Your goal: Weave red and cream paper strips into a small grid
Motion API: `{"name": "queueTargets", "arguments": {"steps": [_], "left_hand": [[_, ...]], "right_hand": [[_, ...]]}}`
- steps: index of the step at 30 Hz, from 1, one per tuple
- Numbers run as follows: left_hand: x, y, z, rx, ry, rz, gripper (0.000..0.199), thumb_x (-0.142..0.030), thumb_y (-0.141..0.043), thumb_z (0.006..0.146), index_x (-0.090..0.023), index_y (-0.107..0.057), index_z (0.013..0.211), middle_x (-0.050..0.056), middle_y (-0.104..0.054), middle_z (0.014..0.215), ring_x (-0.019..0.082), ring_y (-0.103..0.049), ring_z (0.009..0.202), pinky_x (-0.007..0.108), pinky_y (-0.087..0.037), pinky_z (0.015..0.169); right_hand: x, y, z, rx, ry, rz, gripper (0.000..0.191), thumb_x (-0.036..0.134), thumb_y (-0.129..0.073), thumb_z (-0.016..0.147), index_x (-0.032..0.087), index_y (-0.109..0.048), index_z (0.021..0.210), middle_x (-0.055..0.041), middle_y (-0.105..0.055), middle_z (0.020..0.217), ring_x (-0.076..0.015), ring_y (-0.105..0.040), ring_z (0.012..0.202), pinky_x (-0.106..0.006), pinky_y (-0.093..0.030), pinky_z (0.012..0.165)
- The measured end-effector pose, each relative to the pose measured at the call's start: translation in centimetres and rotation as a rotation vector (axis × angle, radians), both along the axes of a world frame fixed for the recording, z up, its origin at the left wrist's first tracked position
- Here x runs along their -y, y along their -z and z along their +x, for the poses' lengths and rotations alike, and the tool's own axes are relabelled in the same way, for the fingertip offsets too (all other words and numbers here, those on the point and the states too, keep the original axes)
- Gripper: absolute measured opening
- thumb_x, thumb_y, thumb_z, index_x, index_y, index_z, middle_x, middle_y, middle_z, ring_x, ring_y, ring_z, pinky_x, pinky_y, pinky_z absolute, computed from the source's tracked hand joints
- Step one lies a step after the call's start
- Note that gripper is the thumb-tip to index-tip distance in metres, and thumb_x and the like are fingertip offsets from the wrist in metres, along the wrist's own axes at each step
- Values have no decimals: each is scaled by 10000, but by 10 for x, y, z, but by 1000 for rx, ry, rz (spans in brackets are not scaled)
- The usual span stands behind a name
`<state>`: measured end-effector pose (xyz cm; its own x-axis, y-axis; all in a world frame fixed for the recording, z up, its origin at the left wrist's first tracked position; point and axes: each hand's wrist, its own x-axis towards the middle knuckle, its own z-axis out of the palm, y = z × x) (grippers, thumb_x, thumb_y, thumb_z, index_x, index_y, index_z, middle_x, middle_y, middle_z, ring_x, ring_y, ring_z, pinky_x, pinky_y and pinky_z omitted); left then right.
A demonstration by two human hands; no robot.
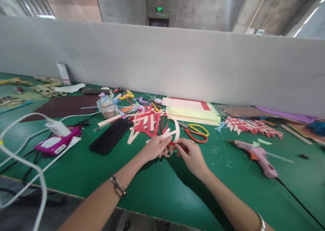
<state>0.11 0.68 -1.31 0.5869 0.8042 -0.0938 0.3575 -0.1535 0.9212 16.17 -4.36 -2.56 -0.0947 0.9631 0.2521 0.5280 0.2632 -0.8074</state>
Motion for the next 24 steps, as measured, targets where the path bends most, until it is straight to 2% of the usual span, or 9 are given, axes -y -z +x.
{"name": "queueTargets", "arguments": {"steps": [4, 8, 12, 13, 15, 18, 21, 24], "left_hand": [[-2, 0, 2, -60, 30, -217, 751, -691, -144, 802, -122, -573, 566, 57, -603, 496, 70, -433, 316, 185, -298, 385], [-1, -2, 0, -108, 41, -322, 728, -732, -201, 766, -129, -532, 529, 58, -600, 468, 72, -435, 297, 182, -296, 374], [1, -4, -4, -94, 275, -537, 776, -746, -175, 759, -119, -580, 547, 72, -615, 503, 79, -465, 322, 187, -320, 376], [1, -3, -4, -72, 290, -568, 788, -746, -169, 760, -115, -608, 584, 70, -619, 522, 77, -466, 326, 188, -322, 376], [-1, -2, -4, 24, 224, -566, 760, -739, -203, 764, -124, -645, 714, 51, -628, 574, 75, -477, 345, 188, -336, 387], [-3, -1, -3, 197, 54, -481, 563, -660, -400, 768, -145, -620, 831, 27, -641, 677, 67, -505, 403, 187, -381, 439], [-3, -3, -1, 262, -56, -400, 392, -518, -595, 717, -130, -598, 769, 19, -629, 684, 61, -510, 440, 192, -412, 489], [-1, -7, 1, 280, -123, -356, 333, -456, -663, 671, -130, -600, 699, -1, -598, 620, 72, -526, 474, 200, -434, 518]], "right_hand": [[1, -3, 1, 70, 43, 96, 207, 291, -431, 858, 217, -624, 873, -38, -662, 703, -185, -543, 619, -352, -405, 719], [1, -5, 1, 109, 72, 177, 196, 264, -445, 847, 229, -637, 869, -38, -653, 689, -195, -555, 661, -363, -395, 747], [3, -5, 2, 99, 131, 221, 184, 266, -455, 846, 238, -632, 888, -42, -658, 718, -210, -573, 731, -366, -394, 755], [3, -4, 3, 95, 141, 239, 183, 268, -458, 846, 240, -632, 893, -42, -664, 736, -209, -574, 737, -368, -390, 760], [4, -5, 3, 103, 137, 269, 181, 275, -463, 847, 244, -638, 882, -42, -674, 756, -206, -572, 727, -371, -379, 763], [4, -5, 2, 136, 84, 255, 208, 287, -449, 860, 240, -651, 865, -38, -679, 758, -192, -561, 693, -358, -357, 742], [3, -4, 0, 147, 44, 202, 239, 300, -431, 874, 225, -659, 875, -38, -681, 801, -177, -554, 688, -337, -335, 721], [1, -2, -1, 124, 38, 166, 230, 309, -444, 867, 217, -655, 860, -34, -677, 801, -170, -549, 674, -328, -324, 710]]}}
